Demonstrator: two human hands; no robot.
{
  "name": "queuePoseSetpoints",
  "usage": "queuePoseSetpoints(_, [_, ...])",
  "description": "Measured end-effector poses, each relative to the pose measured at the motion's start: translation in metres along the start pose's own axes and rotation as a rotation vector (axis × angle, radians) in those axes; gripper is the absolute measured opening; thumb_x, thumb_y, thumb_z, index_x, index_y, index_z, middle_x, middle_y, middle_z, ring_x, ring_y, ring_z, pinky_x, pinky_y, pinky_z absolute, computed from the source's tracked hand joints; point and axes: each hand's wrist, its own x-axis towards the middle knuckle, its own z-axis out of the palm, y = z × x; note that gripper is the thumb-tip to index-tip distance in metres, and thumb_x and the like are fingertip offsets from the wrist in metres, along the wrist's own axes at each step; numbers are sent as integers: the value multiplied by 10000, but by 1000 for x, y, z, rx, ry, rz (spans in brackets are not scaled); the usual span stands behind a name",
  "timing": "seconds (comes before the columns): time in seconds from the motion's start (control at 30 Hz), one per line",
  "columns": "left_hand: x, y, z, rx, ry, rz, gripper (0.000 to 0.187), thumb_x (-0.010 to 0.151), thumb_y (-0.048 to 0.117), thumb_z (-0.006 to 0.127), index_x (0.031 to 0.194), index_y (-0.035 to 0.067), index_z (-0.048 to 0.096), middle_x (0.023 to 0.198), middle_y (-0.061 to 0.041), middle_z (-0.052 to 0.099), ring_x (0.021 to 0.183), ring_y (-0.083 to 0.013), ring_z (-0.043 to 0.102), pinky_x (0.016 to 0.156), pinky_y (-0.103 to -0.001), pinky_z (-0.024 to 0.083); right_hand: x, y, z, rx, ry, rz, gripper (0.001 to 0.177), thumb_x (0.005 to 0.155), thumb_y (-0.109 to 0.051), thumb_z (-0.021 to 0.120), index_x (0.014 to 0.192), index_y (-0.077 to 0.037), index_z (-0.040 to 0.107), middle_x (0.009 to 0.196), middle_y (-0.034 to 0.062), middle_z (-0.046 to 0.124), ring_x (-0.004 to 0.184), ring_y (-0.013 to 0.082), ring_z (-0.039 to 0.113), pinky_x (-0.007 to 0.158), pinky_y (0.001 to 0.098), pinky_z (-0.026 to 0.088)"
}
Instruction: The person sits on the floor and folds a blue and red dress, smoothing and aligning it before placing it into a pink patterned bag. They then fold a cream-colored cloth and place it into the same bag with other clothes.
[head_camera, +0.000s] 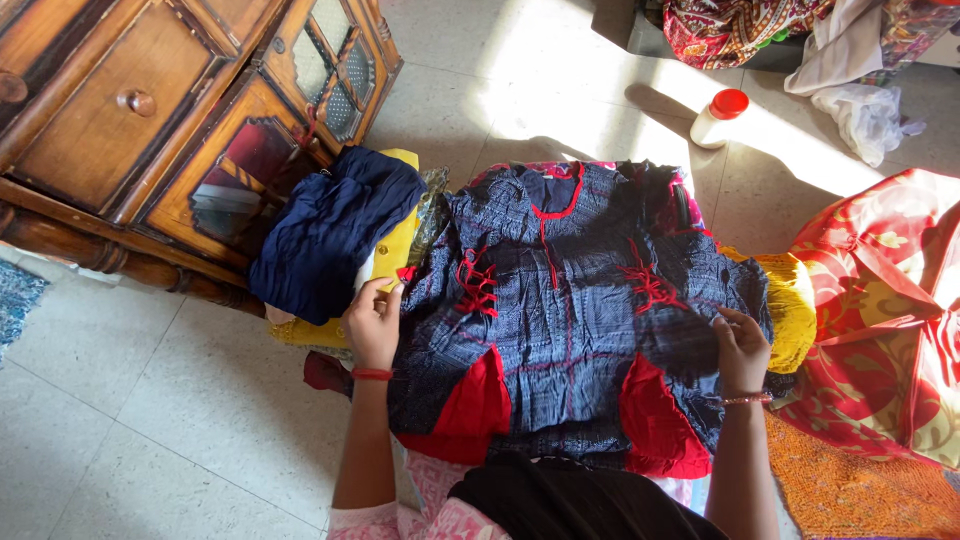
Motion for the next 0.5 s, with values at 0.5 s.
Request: queuePoseSetpoints(0.5, [-56, 7, -38, 111, -359, 132, 414, 802, 320, 829, 1057, 9, 731, 917, -156, 717, 857, -325, 666, 762, -415, 518, -41, 24, -25, -723, -407, 230, 371, 892, -328, 789, 1117, -33, 773, 948, 121, 802, 819, 154, 727, 758, 288, 541])
